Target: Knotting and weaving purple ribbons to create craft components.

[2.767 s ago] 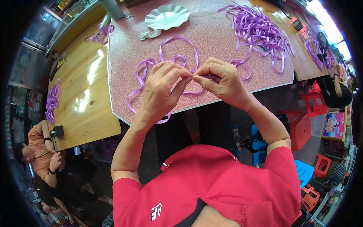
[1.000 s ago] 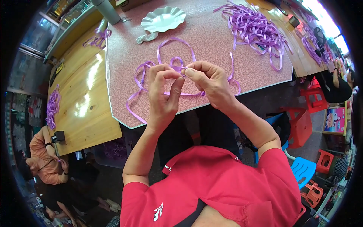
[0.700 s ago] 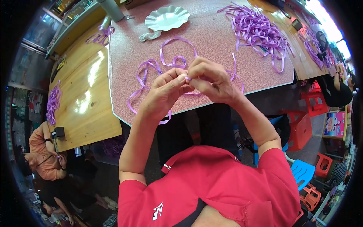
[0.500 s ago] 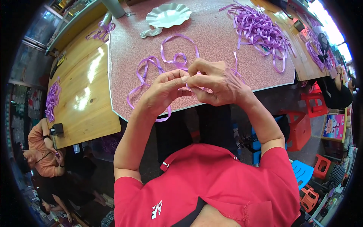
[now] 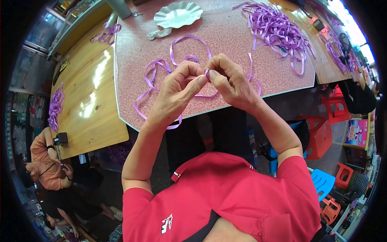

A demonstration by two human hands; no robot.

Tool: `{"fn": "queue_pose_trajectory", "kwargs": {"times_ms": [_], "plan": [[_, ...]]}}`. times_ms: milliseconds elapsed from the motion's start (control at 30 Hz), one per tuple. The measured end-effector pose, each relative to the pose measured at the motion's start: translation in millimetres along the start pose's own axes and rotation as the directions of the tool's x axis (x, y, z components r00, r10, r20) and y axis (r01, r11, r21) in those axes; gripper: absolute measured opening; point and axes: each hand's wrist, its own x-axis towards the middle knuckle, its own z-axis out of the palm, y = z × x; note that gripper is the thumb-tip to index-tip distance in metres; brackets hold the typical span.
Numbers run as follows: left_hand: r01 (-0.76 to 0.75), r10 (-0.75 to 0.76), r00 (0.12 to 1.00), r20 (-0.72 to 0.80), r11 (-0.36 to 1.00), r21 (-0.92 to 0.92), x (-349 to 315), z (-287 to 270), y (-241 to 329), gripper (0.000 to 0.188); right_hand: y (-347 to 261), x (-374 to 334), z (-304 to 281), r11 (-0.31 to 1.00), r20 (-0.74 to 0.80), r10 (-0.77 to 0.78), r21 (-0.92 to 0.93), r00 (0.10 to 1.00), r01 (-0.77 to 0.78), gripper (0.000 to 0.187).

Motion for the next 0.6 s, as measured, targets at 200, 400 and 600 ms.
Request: {"fn": "queue_pose_trajectory", "kwargs": {"times_ms": [200, 400, 600], "plan": [[-0.192, 0.204, 0.979, -0.027, 0.951, 0.245, 8, -1, -11, 0.012, 2, 0, 2, 0.996, -0.071, 0.061, -0.054, 0.996, -0.065, 0.009], [0.009, -0.010, 0.999, -0.032, 0.999, -0.036, 3, -5, -11, 0.017, 8, -1, -4, 0.966, 0.108, 0.099, 0.228, 0.989, -0.121, 0.012], [0.018, -0.023, 0.999, -0.043, 0.995, -0.098, 4, -5, -7, 0.019, 7, 0, -11, 0.991, 0.128, 0.065, 0.111, 0.990, -0.079, 0.013]]}}
